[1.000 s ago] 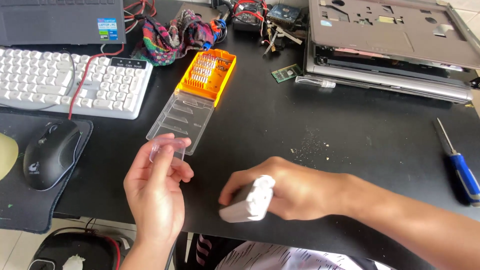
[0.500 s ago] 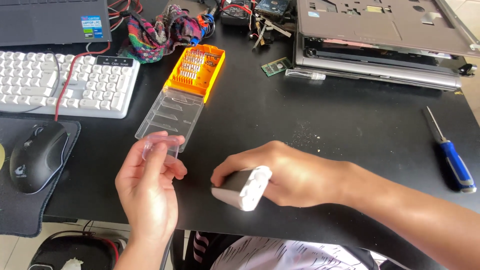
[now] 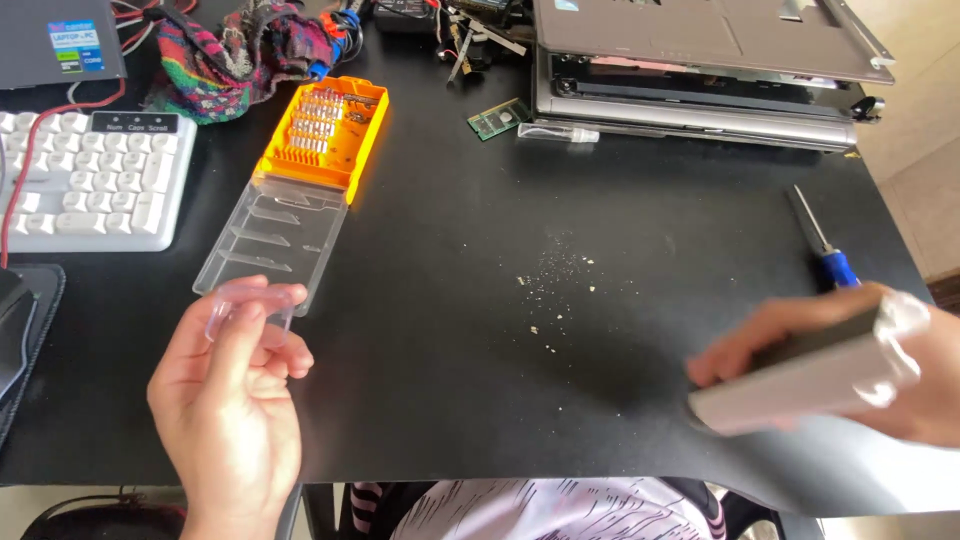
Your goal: Cleaning a computer repair workspace by manually picking up debris and using a handheld vacuum brush to clear the surface around disassembled laptop parts.
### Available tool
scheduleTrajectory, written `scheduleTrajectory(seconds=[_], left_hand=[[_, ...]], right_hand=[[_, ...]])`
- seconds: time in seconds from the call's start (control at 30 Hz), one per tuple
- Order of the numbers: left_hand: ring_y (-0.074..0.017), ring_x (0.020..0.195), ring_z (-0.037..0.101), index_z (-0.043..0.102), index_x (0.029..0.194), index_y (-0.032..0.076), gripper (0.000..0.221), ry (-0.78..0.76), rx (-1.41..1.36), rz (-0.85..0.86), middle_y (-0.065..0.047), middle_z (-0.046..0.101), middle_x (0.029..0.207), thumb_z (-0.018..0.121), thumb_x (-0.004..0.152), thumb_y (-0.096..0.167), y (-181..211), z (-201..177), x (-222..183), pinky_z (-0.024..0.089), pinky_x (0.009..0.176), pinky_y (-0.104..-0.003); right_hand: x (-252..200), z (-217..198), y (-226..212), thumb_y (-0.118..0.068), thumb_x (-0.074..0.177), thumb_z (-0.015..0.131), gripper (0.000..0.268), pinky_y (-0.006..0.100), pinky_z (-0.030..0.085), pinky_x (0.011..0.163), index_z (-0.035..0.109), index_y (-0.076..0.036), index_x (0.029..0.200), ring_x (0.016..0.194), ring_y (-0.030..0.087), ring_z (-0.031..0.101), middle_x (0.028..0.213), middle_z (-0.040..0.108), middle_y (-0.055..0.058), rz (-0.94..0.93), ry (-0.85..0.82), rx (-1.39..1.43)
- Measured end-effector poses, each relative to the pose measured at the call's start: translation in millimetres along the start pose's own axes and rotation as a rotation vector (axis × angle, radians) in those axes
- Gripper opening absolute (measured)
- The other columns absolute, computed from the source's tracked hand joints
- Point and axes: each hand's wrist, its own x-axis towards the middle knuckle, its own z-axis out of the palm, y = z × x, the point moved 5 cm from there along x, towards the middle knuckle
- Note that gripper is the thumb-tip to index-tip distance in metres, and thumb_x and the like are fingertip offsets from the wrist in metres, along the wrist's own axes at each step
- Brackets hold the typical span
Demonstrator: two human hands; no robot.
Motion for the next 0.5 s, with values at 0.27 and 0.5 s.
scheduleTrajectory(seconds=[0.27,0.5], left_hand=[[-0.0126,0.062,0.061,0.068,0.111,0.006,0.012,0.011,0.056,0.056,-0.014,0.075,0.101,0.061,0.101,0.009,-1.6,2.3,-4.1,0.050,0.061,-0.021],[-0.0135,0.064,0.064,0.069,0.111,0.006,0.012,0.013,0.094,0.099,-0.015,0.076,0.102,0.061,0.102,0.007,0.8,8.9,-7.1,0.052,0.061,-0.021]], right_hand=[[-42.7,14.6,27.4,-0.051,0.066,0.097,0.023,0.003,0.065,0.084,0.107,-0.051,0.087,0.082,-0.023,0.100,0.089,0.111,-0.043,0.685,-0.081,-0.363],[20.7,29.4,-60.2,-0.037,0.094,0.064,0.022,0.022,0.057,0.067,0.084,-0.034,0.102,0.069,0.004,0.079,0.087,0.093,-0.018,0.080,-0.197,-0.258]])
